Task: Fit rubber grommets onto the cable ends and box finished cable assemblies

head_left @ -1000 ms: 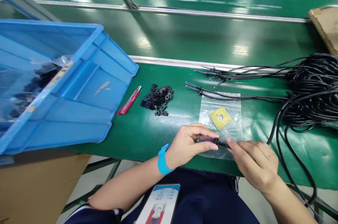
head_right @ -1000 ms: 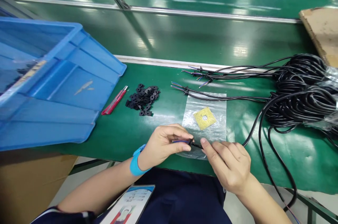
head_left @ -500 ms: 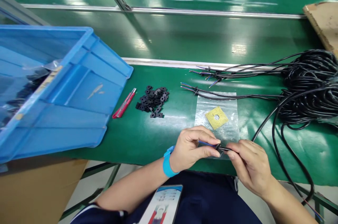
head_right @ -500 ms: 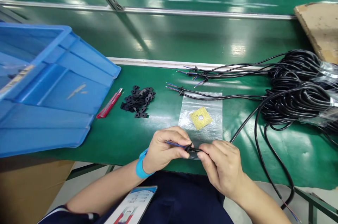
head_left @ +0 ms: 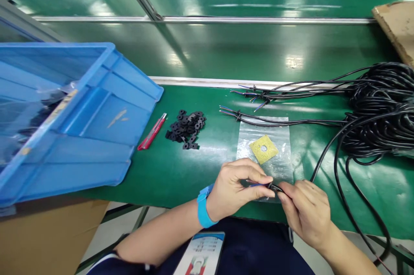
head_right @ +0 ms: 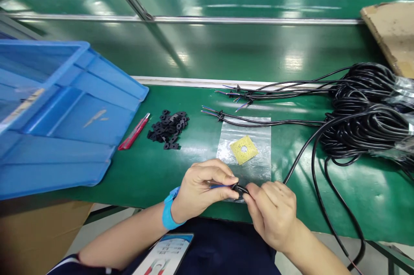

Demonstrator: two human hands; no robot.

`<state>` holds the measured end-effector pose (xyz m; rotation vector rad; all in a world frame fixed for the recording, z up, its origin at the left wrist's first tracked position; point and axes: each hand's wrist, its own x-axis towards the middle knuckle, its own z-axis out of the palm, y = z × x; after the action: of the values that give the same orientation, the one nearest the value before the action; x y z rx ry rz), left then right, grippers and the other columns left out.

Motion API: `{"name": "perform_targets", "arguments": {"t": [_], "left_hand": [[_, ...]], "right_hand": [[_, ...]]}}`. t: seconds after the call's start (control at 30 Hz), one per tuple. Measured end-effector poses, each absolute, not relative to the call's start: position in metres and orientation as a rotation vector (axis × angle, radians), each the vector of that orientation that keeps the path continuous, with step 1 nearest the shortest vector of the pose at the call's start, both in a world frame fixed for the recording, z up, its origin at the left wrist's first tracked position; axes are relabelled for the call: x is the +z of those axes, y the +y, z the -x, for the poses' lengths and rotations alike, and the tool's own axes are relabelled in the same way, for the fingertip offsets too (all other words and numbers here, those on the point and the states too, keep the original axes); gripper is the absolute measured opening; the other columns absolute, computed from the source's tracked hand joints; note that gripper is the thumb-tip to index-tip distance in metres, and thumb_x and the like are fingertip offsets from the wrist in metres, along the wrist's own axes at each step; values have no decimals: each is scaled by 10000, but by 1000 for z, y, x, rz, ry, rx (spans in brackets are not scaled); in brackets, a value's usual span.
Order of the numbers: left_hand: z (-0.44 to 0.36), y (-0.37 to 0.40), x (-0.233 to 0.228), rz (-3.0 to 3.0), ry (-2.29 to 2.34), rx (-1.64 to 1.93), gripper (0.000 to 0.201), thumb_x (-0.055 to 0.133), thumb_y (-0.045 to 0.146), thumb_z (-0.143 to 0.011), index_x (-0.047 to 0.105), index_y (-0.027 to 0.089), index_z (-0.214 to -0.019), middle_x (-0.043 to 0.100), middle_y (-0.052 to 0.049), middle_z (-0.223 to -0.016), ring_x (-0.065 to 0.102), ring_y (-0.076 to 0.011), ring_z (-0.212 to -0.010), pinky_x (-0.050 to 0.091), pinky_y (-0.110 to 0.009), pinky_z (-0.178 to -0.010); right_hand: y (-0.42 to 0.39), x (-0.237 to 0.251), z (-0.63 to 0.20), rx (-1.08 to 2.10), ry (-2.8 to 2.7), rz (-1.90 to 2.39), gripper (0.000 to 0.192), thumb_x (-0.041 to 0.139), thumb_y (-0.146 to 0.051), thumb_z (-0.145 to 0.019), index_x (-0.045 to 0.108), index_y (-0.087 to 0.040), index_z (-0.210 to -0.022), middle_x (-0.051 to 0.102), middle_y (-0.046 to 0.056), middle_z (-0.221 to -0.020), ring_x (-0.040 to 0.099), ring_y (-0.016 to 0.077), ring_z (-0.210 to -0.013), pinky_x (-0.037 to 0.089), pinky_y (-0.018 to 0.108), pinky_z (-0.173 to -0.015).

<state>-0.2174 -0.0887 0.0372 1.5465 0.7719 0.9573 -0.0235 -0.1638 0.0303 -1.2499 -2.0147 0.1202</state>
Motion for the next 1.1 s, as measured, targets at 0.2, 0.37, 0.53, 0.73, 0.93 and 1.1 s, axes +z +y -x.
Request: {"name": "perform_targets", "arguments": {"t": [0.2, 0.37, 0.53, 0.73, 0.93, 1.1], "left_hand": [[221, -80, 38, -1589, 683, 859, 187, 901, 298, -726, 822, 208, -869, 782, -70, -809, 727, -157, -695, 592, -243, -643], [219, -77, 35, -1531, 631, 813, 188, 903, 313, -722, 820, 198, -845, 783, -74, -798, 731, -166, -711, 592, -256, -677], [215, -76, 32, -1480, 586, 780, 197, 923, 244, -691, 823, 197, -855, 782, -68, -785, 726, -161, -712, 575, -242, -669], [214, -71, 32, -1522, 636, 798, 194, 909, 283, -715, 832, 208, -877, 784, -73, -812, 737, -177, -742, 594, -264, -705], [214, -65, 34, -1546, 609, 804, 226, 924, 235, -683, 829, 193, -883, 783, -57, -810, 735, -160, -768, 589, -242, -741], [211, -64, 32, -1567, 586, 811, 209, 925, 201, -677, 820, 181, -856, 784, -50, -806, 734, -157, -760, 588, -237, -732]], "right_hand": [[-166, 28, 23, 141, -2044, 1241, 71, 554, -120, -976, 619, -133, -1002, 620, 18, -691, 486, 125, -559, 374, 282, -547], [-165, 29, 23, 246, -2029, 1240, 87, 525, -154, -1003, 612, -148, -1002, 573, -5, -665, 482, 116, -549, 372, 272, -547], [-158, 29, 24, 341, -2011, 1215, 137, 484, -194, -1030, 593, -175, -950, 556, -19, -652, 494, 109, -545, 390, 252, -554], [-150, 27, 21, 522, -1982, 1241, 206, 448, -210, -1051, 545, -195, -871, 535, -28, -671, 485, 94, -582, 394, 222, -581], [-146, 31, 17, 593, -2021, 1182, 178, 417, -181, -1047, 512, -202, -898, 522, -23, -706, 467, 109, -631, 381, 233, -605], [-145, 26, 19, 593, -2010, 1199, 204, 423, -200, -1054, 505, -205, -867, 513, -32, -683, 467, 101, -612, 379, 229, -603]]}}
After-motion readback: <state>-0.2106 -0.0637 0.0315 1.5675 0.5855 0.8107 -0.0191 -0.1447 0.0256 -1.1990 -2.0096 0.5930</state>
